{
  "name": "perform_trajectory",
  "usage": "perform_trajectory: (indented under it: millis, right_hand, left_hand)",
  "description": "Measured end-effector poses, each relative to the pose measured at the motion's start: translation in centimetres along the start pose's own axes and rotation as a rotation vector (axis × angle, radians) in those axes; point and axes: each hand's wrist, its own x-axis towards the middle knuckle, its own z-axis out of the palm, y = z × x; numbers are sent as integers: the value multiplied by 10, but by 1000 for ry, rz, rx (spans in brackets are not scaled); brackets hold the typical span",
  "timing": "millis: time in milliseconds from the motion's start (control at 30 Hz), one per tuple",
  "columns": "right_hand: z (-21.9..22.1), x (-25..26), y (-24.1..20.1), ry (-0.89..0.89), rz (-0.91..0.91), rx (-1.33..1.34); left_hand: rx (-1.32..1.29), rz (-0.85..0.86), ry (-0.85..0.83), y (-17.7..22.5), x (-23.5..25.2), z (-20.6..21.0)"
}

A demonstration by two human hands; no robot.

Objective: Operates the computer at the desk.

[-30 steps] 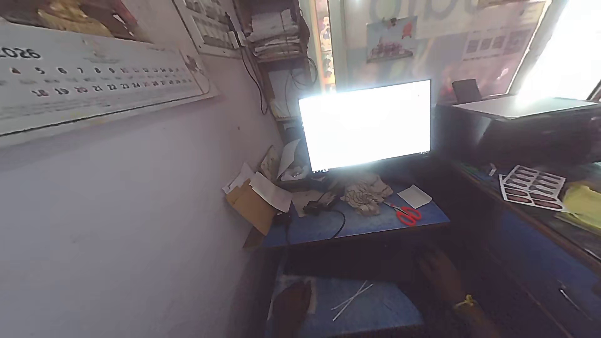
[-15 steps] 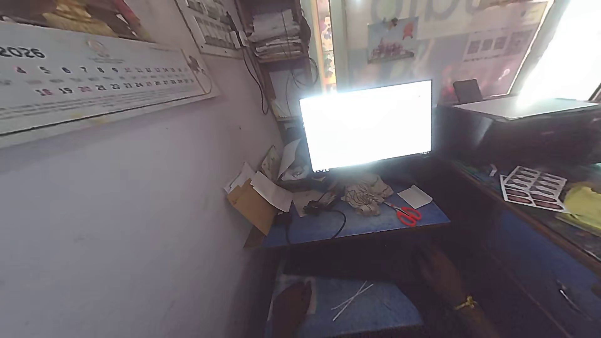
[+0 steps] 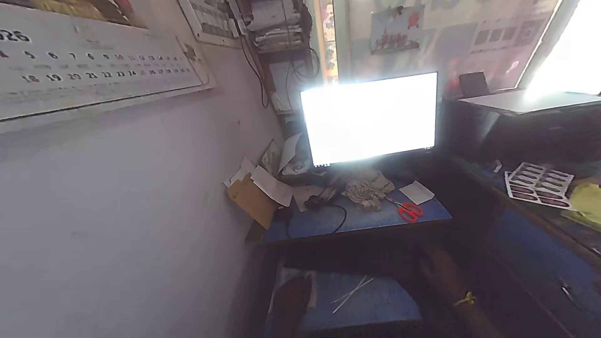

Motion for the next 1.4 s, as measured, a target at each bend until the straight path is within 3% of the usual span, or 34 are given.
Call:
perform_trajectory:
  millis: [900, 1000, 1200, 1400]
  right_hand:
    - [4, -1, 4, 123, -168, 11]
    - [0, 1, 1, 84, -110, -6]
    - [2, 5, 3, 189, -74, -10]
    - [-4, 7, 0, -11, 66, 13]
  left_hand:
    - [-52, -30, -92, 1, 5, -8]
    - [-46, -86, -192, 8, 5, -19]
    - [-3, -69, -125, 11, -3, -18]
    - [-36, -6, -82, 7, -3, -17]
